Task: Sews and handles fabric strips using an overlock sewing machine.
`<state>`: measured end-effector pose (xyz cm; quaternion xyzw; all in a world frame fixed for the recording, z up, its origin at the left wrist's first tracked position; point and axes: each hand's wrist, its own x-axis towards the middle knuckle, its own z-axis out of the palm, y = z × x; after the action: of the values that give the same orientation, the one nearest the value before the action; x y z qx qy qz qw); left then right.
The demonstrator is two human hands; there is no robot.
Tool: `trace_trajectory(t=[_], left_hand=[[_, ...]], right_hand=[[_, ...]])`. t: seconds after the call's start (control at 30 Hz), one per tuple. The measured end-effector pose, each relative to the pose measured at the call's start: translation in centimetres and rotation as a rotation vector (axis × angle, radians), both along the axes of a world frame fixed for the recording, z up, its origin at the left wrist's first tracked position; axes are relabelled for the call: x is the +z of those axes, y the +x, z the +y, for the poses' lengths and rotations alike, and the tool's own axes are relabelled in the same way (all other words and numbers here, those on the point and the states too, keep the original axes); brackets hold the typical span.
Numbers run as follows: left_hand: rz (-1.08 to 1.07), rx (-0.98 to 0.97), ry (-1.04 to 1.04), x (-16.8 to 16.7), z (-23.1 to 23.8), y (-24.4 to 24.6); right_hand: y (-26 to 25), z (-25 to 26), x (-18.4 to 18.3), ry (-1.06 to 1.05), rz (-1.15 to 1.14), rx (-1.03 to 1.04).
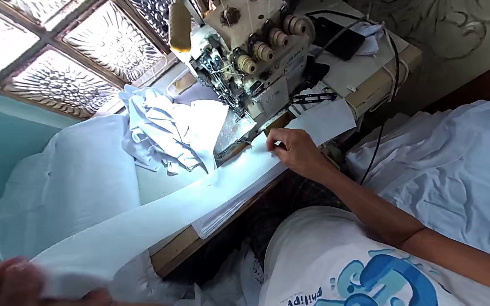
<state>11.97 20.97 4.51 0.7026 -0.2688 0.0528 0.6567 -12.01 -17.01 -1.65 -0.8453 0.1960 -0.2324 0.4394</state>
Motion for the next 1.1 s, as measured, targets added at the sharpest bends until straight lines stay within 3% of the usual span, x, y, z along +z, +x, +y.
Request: trace_trajectory(t=[0.17, 0.33, 0.63, 0.83, 1.1], left_hand=[[0.071, -0.565, 0.181, -1.3, -15.3, -8.7], [0.081, -0.679, 0.322, -3.4, -21.6, -11.0], [-0.101, -0.635, 0.263, -2.3, -21.9, -9.6], [0.153, -0.855, 0.157, -2.1, -21.2, -7.9], [0.297, -0.788, -0.05, -2.9, -20.7, -7.2]], right_hand=[[-0.9, 1.2, -0.5, -0.177, -0.079, 0.008], [-1.7, 1.6, -0.1, -0.227, -0.161, 0.044], [-0.6, 3.0, -0.4, -0.297, -0.341, 0.07], [0.0, 3.9, 0.7, -0.219, -0.454, 0.185], [-0.6, 3.5, 1.5, -0.067, -0.378, 0.161]])
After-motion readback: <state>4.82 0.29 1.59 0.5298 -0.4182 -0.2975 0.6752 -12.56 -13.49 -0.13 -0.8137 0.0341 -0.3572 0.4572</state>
